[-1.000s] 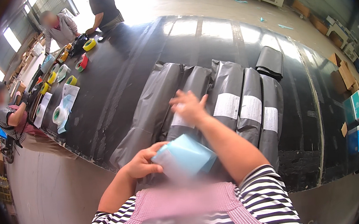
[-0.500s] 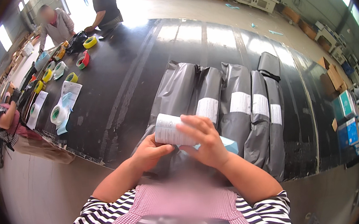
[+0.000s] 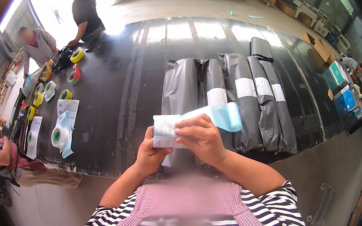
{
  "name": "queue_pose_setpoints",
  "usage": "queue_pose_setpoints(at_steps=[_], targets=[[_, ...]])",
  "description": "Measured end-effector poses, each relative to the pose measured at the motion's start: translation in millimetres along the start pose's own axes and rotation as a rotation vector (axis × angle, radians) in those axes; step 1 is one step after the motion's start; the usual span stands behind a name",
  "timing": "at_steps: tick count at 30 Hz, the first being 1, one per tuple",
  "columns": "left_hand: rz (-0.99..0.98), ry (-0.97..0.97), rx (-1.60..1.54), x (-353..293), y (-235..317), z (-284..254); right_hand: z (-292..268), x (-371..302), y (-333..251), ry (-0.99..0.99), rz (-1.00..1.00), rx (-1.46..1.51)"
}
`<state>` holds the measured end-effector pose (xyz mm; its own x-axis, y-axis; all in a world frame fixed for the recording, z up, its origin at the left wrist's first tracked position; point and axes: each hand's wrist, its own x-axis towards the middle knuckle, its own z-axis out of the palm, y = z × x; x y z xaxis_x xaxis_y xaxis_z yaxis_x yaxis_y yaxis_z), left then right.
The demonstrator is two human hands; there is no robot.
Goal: The person places items inside a large plastic bag, seals the bag with tape, and then applies labels to the exterior of the package.
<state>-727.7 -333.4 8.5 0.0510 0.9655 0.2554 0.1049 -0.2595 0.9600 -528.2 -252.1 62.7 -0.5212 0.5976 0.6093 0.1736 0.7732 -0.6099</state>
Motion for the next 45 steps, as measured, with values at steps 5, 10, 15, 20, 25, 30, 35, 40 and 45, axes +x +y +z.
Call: queue_pose_setpoints(at_steps=[5, 10, 15, 20, 25, 30, 35, 40, 45], targets=[[-0.088, -0.037, 0.021, -5.4, -4.0, -11.3, 3.4, 10.4, 6.3, -0.085, 0.18, 0.081], [-0.245, -0.091, -0.07, -12.7, -16.1, -35.4, -29.0, 80.7, 58.7, -0.257, 0.989, 0.426], [-0.49, -0.065, -0.515, -37.5, -59.7, -77.0, -60.0, 130.4, 105.5, 0.27, 0.844, 0.604], [-0.399, 0.575, -0.936, -57.6, -78.9, -102.5, 16.3, 71.0, 118.2, 0.28, 0.19, 0.211], [0.067, 1.047, -0.929, -52.0, -96.9, -178.0, 52.9, 26.5, 148.9, 0.069, 0.036, -0.18], [0.216, 1.296, -0.66, -47.8, -75.9, -212.1, 58.7, 17.5, 153.4, -0.006, 0.036, -0.221], [0.128, 1.211, -0.697, -33.6, -77.8, -185.2, 62.5, 14.7, 162.9, -0.051, 0.083, -0.224], [0.011, 1.173, -0.792, -31.4, -88.1, -167.4, 48.8, 15.1, 136.2, -0.317, 0.237, -0.369], [0.007, 1.147, -0.763, -35.6, -82.7, -160.0, 38.0, 43.1, 101.7, -0.533, 0.367, -0.415]])
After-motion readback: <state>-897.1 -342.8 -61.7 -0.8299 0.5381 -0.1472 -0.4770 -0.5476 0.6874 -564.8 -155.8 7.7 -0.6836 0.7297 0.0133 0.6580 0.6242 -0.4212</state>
